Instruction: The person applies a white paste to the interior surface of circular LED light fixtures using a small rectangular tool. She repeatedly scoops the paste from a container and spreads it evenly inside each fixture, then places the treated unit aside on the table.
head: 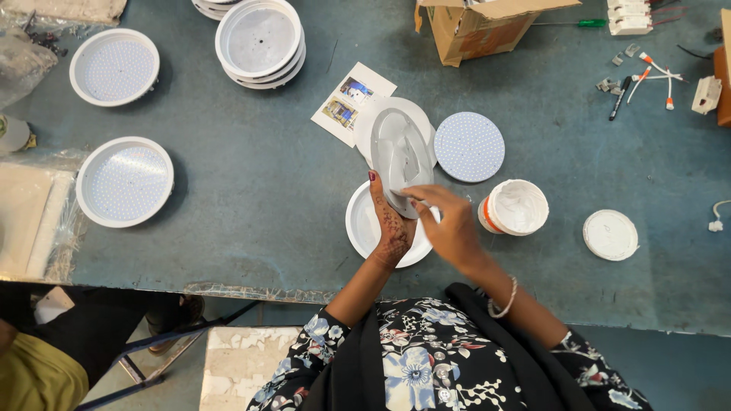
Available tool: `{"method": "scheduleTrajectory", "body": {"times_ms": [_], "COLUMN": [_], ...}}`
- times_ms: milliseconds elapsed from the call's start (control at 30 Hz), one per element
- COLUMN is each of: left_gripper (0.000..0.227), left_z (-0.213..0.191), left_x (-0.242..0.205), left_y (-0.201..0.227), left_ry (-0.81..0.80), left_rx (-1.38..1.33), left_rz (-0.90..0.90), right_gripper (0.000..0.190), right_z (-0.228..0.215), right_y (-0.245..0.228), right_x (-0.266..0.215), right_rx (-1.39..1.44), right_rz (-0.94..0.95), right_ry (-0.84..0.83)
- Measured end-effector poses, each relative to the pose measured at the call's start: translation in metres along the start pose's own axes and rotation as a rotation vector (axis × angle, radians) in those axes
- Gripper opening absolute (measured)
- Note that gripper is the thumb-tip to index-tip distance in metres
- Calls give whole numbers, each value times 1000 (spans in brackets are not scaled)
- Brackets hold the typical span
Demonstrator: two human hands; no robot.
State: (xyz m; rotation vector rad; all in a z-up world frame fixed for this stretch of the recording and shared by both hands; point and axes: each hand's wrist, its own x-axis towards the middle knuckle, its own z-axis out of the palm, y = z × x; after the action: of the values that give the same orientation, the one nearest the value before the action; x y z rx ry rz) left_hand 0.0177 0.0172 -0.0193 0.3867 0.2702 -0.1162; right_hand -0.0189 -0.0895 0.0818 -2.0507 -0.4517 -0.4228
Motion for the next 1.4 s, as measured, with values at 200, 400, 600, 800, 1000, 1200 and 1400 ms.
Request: {"method": "scheduleTrajectory", "body": {"times_ms": [200, 400, 600, 800, 1000, 1200, 1400], "left_gripper": [83, 83, 83, 83, 83, 83, 83], "left_z": [27, 38, 41, 44, 50, 51, 53], "left_x": [-21, -26, -26, -33, -34, -34, -36], "left_y": [16, 24, 29, 29, 31, 32, 30], "left_ry": [8, 8, 14, 18, 14, 18, 9], "left_rx": [6, 21, 4, -4, -13, -28, -42], "left_rz": [-4, 7, 18, 7, 4, -4, -33], "right_gripper": [26, 23, 28, 26, 23, 25, 25], "right_z": [-16, 3, 4, -17, -5, -3, -17], "right_y": [53, 47, 5, 35, 46, 13, 28], "right_x": [48, 36, -6, 18, 17, -4, 30], "right_rx": [42, -52, -73, 8, -100, -16, -2], "right_rz": [127, 127, 9, 257, 175, 261, 127], "right_ry": [71, 52, -12, -6, 54, -77, -7]}}
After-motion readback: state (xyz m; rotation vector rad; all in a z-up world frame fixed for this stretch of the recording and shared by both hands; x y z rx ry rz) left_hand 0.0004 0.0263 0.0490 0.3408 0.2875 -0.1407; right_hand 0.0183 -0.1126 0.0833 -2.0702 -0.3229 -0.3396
